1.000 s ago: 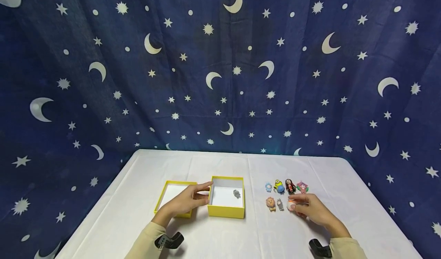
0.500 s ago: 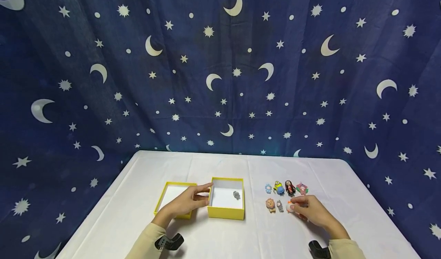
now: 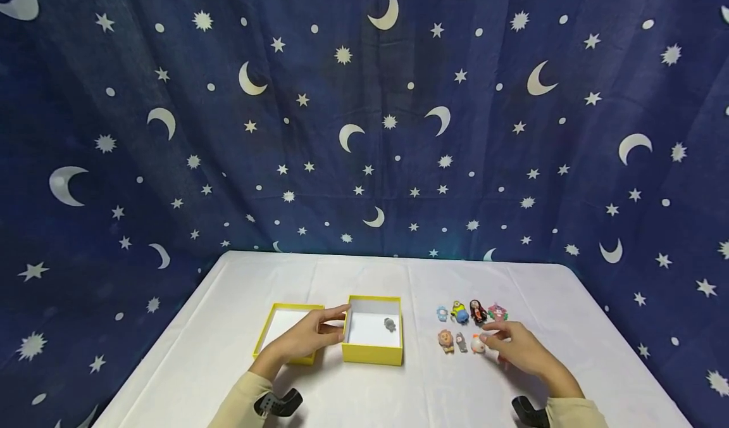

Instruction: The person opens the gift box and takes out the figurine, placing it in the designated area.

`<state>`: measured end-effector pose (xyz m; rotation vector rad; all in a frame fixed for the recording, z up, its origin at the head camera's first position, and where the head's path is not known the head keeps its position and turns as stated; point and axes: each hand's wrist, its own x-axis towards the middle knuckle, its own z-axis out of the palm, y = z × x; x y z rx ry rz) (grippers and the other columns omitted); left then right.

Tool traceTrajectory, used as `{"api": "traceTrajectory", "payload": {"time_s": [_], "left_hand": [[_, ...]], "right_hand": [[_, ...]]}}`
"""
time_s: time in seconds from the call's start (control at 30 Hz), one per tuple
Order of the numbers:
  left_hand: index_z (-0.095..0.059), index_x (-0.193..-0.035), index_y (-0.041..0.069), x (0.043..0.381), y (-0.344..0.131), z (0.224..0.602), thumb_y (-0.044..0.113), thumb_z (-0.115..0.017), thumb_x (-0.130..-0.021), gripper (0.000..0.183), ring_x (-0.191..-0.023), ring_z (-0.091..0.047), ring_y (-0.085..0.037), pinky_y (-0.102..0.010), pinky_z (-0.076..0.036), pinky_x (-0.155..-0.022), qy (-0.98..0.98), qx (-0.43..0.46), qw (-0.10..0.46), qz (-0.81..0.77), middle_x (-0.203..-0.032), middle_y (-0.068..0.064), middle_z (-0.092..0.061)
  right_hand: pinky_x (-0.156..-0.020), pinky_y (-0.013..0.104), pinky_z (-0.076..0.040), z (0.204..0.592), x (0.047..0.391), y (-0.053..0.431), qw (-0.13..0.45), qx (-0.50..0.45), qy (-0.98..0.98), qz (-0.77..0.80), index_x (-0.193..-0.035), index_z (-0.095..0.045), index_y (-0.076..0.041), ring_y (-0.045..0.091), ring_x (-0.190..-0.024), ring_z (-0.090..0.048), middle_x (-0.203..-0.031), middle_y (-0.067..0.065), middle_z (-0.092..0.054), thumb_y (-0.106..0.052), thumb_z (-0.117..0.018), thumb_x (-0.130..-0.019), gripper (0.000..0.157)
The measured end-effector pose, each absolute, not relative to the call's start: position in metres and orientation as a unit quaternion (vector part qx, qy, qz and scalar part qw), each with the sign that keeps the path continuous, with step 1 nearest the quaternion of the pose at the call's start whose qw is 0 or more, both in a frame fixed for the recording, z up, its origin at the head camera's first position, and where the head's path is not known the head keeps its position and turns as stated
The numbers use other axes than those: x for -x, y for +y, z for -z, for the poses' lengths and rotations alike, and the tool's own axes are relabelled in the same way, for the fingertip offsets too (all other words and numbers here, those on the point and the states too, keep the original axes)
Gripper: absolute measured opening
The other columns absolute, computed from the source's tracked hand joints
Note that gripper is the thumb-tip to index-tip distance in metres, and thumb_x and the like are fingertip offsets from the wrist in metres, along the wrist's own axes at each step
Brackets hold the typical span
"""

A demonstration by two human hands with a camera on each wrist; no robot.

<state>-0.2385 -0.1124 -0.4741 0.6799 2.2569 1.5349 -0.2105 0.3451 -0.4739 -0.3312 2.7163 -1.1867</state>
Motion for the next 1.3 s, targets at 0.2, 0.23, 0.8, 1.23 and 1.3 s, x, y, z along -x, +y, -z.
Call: {"api": "traceTrajectory", "payload": {"time_s": [0.2,0.23,0.8,1.23,1.3], "left_hand": [[-0.04,-0.155,0.005,0.238,-0.111,0.473,0.011,-0.064,-0.099,0.062,-0.129,-0.06,-0.038,-0.049,-0.049,-0.108,0.79,-0.242,0.168,-0.538,-0.149,-0.026,-0.05],[-0.04,-0.155,0.005,0.238,-0.111,0.473,0.011,-0.064,-0.099,0.062,-0.129,-0.061,-0.038,-0.049,-0.049,-0.108,0.791,-0.242,0.168,-0.537,-0.149,-0.026,-0.05],[-0.04,-0.155,0.005,0.24,-0.113,0.473,0.012,-0.064,-0.099,0.061,-0.129,-0.06,-0.038,-0.051,-0.048,-0.11,0.796,-0.24,0.163,-0.531,-0.149,-0.026,-0.05],[-0.04,-0.155,0.004,0.24,-0.114,0.473,0.012,-0.064,-0.099,0.061,-0.129,-0.061,-0.037,-0.051,-0.047,-0.11,0.798,-0.237,0.162,-0.531,-0.149,-0.026,-0.05],[-0.04,-0.155,0.004,0.239,-0.113,0.473,0.012,-0.064,-0.099,0.061,-0.129,-0.061,-0.038,-0.051,-0.048,-0.11,0.796,-0.236,0.163,-0.533,-0.149,-0.026,-0.05]], "right_hand": [[-0.058,0.028,-0.056,0.459,0.202,0.343,0.053,0.083,0.912,0.398,-0.131,-0.057,0.014,0.011,-0.07,-0.062,-0.112,0.027,-0.069,-0.021,-0.061,-0.101,0.047],[-0.059,0.027,-0.056,0.458,0.201,0.342,0.047,0.083,0.912,0.4,-0.131,-0.058,0.013,0.009,-0.072,-0.062,-0.114,0.028,-0.068,-0.022,-0.061,-0.101,0.046],[-0.057,0.029,-0.053,0.437,0.198,0.309,-0.034,0.156,0.885,0.437,-0.13,-0.061,0.009,0.011,-0.066,-0.063,-0.112,-0.003,-0.07,-0.014,-0.06,-0.102,0.037],[-0.065,0.029,-0.056,0.421,0.214,0.269,0.004,0.221,0.864,0.453,-0.129,-0.065,0.001,0.013,-0.075,-0.067,-0.119,0.021,-0.07,-0.018,-0.061,-0.102,0.033],[-0.068,0.03,-0.057,0.423,0.218,0.265,0.014,0.233,0.856,0.462,-0.129,-0.065,0.001,0.015,-0.075,-0.069,-0.121,0.024,-0.069,-0.017,-0.061,-0.102,0.032]]}}
